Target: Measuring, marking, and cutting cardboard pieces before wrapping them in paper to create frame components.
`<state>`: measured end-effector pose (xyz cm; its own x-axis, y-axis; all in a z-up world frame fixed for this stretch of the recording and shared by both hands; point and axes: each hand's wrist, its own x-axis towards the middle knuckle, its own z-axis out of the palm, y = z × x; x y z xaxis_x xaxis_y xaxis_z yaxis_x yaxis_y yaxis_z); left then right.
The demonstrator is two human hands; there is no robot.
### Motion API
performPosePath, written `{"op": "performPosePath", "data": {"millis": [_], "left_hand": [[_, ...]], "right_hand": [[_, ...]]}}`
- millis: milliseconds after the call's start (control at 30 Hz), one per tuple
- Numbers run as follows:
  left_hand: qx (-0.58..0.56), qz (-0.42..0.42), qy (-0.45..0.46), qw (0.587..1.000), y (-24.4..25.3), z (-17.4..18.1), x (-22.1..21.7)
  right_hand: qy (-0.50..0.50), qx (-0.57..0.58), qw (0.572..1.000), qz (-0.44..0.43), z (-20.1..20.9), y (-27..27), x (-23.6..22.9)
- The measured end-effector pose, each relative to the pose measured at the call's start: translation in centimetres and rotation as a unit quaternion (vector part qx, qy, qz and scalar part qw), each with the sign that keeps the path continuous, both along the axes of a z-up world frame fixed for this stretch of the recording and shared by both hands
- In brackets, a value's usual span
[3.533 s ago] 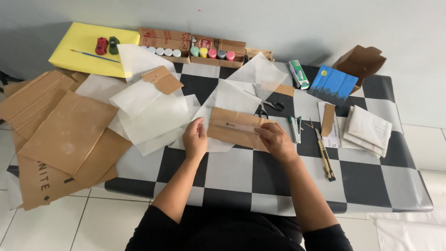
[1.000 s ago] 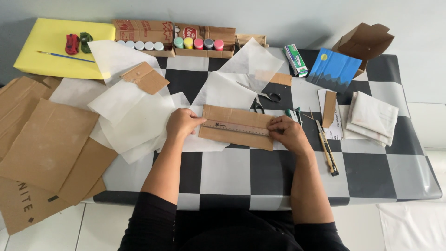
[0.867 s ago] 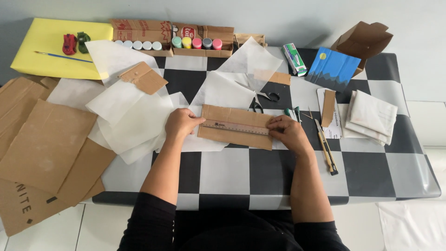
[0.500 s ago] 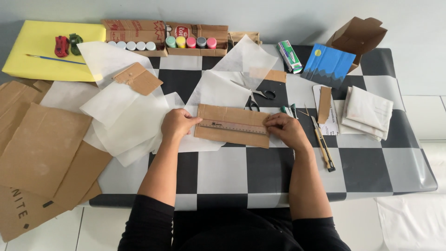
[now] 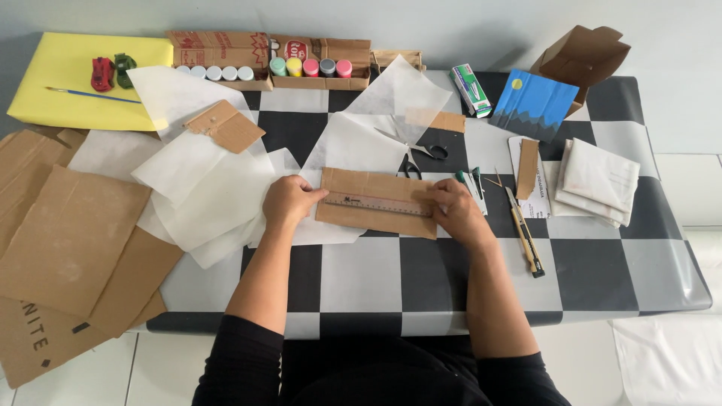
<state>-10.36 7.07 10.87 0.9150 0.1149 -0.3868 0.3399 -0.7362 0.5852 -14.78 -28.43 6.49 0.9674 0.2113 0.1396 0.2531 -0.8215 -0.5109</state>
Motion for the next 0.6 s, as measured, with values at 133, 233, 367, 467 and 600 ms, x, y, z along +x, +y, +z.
{"op": "performPosePath", "data": {"millis": [133,233,367,467,600], "left_hand": [[0.005,-0.003,0.003,1.000,0.0,0.2,-0.1],[0.003,0.000,0.000,1.000,0.0,0.0,-0.1],[0.014,-0.006,-0.006,1.000,0.1,-0.5,0.1],[0.019,-0.003,-0.011,1.000,-0.1,-0.2,-0.1],[0.029,-0.005,-0.015,0.999,0.2,-1.6,0.4]], "right_hand": [[-0.036,-0.078,0.995,0.042,1.0,2.2,-1.3],[-0.075,-0.150,0.982,0.083,0.5,2.4,-1.3],[-0.043,-0.143,0.988,0.037,-0.9,3.7,-0.6],[-0.037,-0.111,0.993,-0.033,-1.6,5.2,-0.5],[-0.019,-0.118,0.986,-0.117,-1.1,6.8,0.5]]}}
